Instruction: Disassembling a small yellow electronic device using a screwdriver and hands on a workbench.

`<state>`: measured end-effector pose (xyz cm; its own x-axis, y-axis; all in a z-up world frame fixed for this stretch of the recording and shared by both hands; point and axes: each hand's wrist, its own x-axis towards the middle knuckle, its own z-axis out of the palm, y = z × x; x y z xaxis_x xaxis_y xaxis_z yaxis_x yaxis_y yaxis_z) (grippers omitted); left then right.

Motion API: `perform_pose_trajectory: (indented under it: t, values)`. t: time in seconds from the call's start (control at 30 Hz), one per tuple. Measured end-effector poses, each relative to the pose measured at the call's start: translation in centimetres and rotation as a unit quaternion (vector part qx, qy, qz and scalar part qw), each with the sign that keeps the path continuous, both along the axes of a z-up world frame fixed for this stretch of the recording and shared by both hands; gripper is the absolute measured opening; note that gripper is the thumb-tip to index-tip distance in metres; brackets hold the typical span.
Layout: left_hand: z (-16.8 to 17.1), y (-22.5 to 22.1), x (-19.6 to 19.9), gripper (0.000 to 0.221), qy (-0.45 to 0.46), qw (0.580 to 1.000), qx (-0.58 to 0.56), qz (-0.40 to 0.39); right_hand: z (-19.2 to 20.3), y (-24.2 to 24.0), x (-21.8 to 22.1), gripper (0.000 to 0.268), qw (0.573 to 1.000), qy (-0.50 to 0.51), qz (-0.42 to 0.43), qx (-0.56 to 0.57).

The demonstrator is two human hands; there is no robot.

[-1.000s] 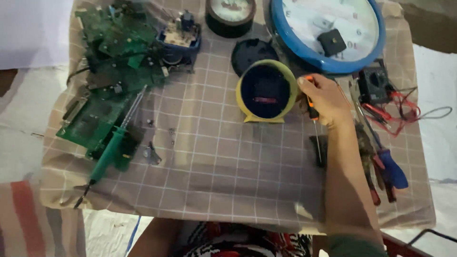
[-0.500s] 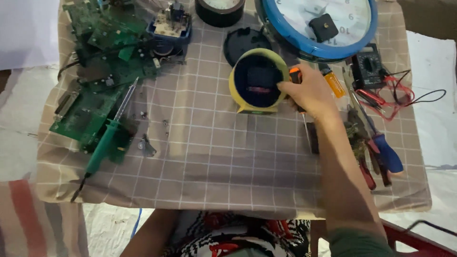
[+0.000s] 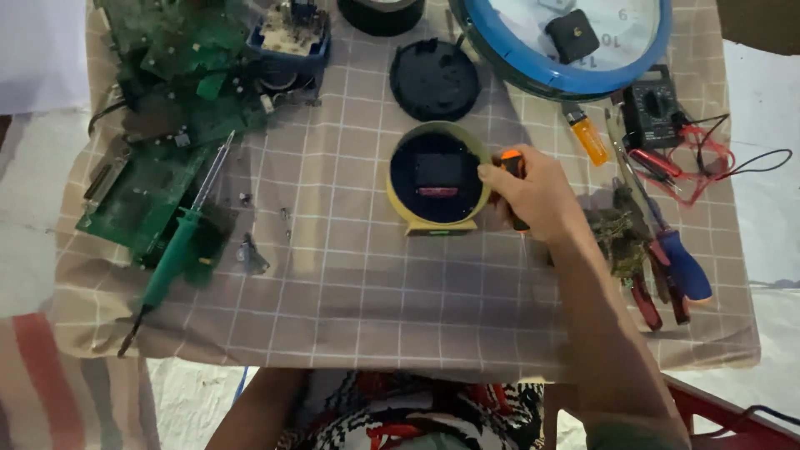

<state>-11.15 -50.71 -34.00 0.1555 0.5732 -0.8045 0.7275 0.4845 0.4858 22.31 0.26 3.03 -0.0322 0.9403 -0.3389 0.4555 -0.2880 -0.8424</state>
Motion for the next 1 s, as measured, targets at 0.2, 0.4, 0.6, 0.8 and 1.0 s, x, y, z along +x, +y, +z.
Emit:
perform_pose_trajectory:
  t: [0.2, 0.4, 0.6, 0.8, 1.0]
  values:
    - [4.2, 8.1, -0.9, 0.068, 0.040, 0.999, -0.029, 0.007, 3.2, 0.4, 1.1, 0.040, 0.985, 0.060, -0.110, 0.121]
    - [23.8, 21.1, -2.9, 0.072, 0.094, 0.992, -0.068, 0.047, -0.7, 4.7, 3.0, 0.049, 0.971, -0.085, -0.007, 0.222]
    - [42.8, 27.3, -3.6, 0.030, -0.069, 0.989, -0.076, -0.109, -6.5, 5.9, 4.4, 0.037, 0.935, -0.025, 0.010, 0.352]
    - [42.9, 41.7, -1.0, 0.022, -0.034, 0.722, 0.662, -0.201, -5.2, 4.5, 3.2, 0.028, 0.949, -0.084, -0.077, 0.295]
    - [36.7, 57.7, 5.0, 0.017, -0.020, 0.712, 0.697, -0.087, -6.6, 5.5, 4.4, 0.041, 0.949, -0.073, -0.072, 0.300]
